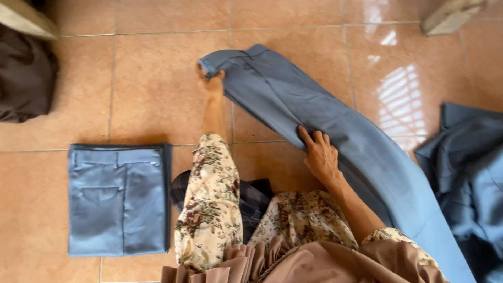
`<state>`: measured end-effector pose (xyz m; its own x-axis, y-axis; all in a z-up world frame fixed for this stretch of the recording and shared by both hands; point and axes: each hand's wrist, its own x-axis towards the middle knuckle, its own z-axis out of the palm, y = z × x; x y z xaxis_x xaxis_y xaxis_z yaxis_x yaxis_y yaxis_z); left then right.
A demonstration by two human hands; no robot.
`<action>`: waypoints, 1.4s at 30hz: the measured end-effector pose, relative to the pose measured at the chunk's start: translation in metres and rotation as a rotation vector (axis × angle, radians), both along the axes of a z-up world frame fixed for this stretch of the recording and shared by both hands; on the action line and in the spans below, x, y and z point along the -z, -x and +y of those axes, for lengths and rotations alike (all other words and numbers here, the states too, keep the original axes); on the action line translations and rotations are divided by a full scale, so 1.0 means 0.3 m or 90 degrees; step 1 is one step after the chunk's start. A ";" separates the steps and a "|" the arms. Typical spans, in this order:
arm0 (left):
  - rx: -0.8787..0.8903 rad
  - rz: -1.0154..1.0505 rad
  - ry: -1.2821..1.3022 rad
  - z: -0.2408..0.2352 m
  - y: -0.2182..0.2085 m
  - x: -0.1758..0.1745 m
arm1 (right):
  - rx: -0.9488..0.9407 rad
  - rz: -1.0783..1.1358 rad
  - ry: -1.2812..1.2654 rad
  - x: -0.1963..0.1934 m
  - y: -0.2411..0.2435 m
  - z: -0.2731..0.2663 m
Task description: The person sits on a tiled floor and folds multiple pairs of light blue trousers by hand. Each pair is laid flat, legs aligned, then folded lengthwise and in thirds to form a compact rectangle. The folded trousers are stacked beside the work area.
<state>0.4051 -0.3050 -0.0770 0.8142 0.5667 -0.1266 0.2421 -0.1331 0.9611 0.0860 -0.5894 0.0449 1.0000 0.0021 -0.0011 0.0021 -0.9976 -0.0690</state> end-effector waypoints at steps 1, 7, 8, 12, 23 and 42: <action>-0.013 -0.005 -0.005 0.144 -0.042 0.057 | -0.013 -0.005 -0.005 0.026 -0.042 0.043; -0.249 -0.197 0.054 0.954 0.083 0.262 | -0.127 0.057 -0.043 0.270 -0.131 0.328; -0.305 -0.086 0.003 1.000 0.184 0.208 | -0.143 0.110 -0.049 0.335 -0.117 0.363; -0.202 0.104 -0.330 1.080 0.484 0.274 | -0.188 0.157 -0.036 0.386 -0.069 0.443; 0.287 0.490 0.362 -0.161 0.987 -0.766 | -0.109 0.139 -0.087 0.311 -0.050 0.348; -0.147 -0.153 0.809 0.535 0.529 -0.376 | -0.107 0.127 0.045 0.186 0.194 0.074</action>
<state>0.2465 -0.1447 0.0357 0.7922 0.2884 -0.5378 -0.0557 0.9118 0.4068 0.0277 -0.5672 -0.0108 0.9656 0.1611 -0.2042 0.1616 -0.9867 -0.0142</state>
